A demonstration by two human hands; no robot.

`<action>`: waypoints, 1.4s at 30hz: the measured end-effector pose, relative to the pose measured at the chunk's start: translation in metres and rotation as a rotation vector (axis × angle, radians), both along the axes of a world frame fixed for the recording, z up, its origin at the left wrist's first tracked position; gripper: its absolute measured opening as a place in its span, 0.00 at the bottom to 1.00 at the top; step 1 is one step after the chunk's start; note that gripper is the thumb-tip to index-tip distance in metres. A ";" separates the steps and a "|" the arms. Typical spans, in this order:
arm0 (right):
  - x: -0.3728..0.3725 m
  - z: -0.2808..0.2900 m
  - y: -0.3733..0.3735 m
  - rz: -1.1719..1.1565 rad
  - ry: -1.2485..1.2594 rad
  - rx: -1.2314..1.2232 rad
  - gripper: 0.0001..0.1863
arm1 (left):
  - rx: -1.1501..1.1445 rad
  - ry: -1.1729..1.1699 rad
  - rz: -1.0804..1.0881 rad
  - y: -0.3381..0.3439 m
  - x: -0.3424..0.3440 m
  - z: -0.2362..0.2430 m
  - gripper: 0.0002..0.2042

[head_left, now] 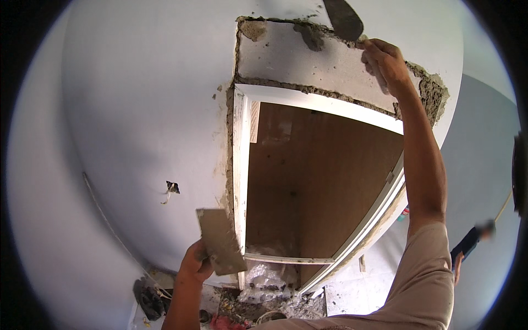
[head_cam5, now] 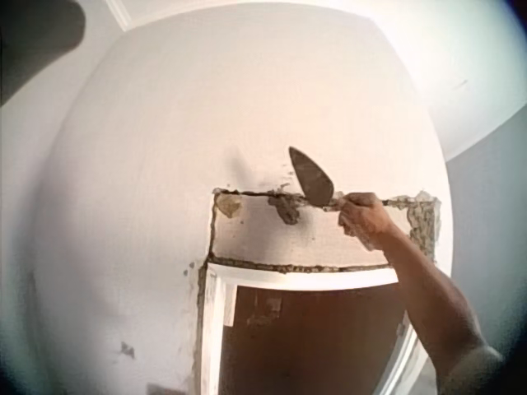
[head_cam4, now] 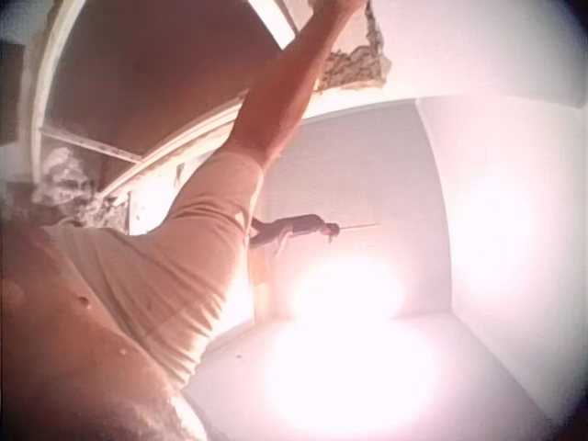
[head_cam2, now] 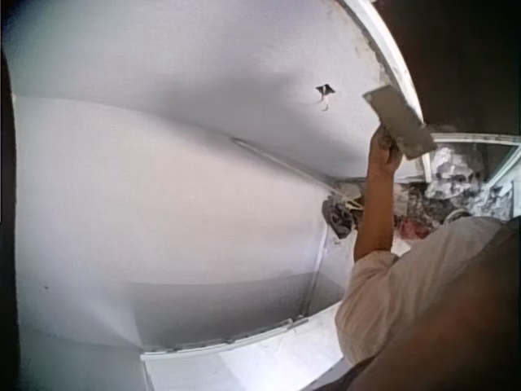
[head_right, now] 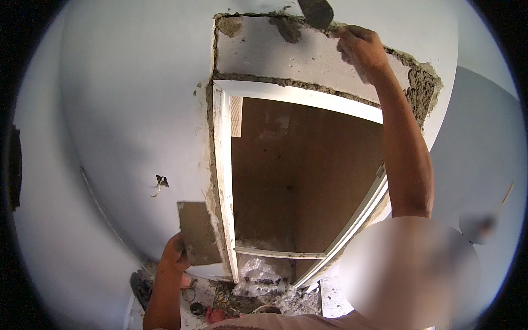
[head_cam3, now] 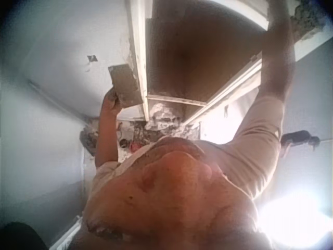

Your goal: The person applies plaster to the wall area above a door frame using a trowel and a hawk, repeatedly scooping material from a bucket and smoothing it onto the surface.

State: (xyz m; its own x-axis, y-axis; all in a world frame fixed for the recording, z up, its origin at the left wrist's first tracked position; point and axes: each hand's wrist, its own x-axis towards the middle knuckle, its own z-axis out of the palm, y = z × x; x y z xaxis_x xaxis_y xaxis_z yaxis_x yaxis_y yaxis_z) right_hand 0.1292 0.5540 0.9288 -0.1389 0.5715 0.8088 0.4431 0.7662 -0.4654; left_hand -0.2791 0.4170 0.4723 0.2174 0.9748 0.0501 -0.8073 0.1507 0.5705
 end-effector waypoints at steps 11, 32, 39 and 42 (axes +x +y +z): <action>-0.004 0.012 0.018 -0.651 -0.445 0.068 0.18 | -0.147 -0.062 0.103 -0.054 -0.027 -0.050 0.20; 0.012 -0.033 -0.020 -0.061 -0.007 -0.087 0.17 | -0.208 -0.090 0.325 -0.100 -0.046 -0.087 0.19; -0.010 -0.057 0.023 -0.528 -0.356 0.203 0.20 | -0.109 -0.140 0.182 -0.094 -0.045 -0.100 0.21; -0.001 -0.050 0.036 -0.491 -0.229 0.060 0.19 | -0.107 -0.123 0.175 -0.098 -0.034 -0.084 0.21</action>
State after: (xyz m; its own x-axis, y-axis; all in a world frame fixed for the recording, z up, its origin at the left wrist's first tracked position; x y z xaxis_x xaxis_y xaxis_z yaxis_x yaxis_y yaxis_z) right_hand 0.1286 0.5902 0.8783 -0.0437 0.5675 0.8222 0.8403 0.4660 -0.2770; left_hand -0.3126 0.3187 0.3884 0.0429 0.9983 -0.0402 -0.8890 0.0565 0.4543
